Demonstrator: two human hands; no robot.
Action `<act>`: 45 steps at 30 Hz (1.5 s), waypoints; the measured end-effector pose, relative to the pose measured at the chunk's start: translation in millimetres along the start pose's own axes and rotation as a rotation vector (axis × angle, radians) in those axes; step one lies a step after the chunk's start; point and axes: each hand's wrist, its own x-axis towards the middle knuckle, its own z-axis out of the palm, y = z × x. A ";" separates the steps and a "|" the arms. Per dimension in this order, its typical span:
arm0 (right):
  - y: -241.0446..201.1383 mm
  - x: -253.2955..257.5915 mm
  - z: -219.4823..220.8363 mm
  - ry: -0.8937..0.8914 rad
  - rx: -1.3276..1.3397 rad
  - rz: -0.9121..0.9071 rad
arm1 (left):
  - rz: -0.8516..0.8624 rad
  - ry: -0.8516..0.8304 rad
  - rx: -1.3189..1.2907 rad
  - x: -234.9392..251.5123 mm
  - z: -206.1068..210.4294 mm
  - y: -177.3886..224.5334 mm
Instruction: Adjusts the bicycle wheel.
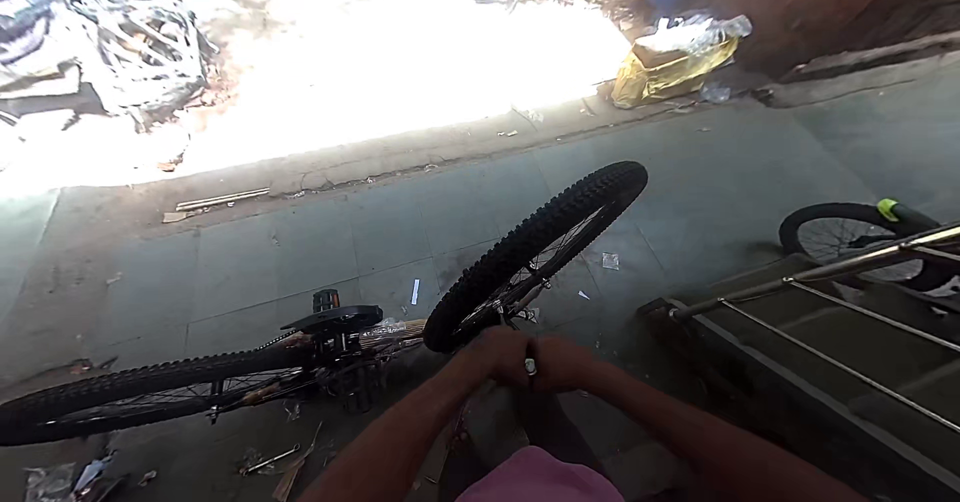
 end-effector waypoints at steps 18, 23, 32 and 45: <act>42.9 96.8 245.3 -0.300 -0.059 -0.281 | -0.354 -0.058 -0.408 77.7 294.6 -32.7; 89.8 171.3 293.1 -0.381 -0.119 -0.292 | -0.353 -0.050 -0.439 158.4 349.6 -66.1; 42.4 129.9 210.7 -0.238 -0.124 -0.108 | -0.225 0.049 -0.329 102.0 254.4 -77.8; 7.3 -6.3 24.2 0.083 0.055 0.074 | 0.000 0.061 -0.004 12.6 23.0 4.6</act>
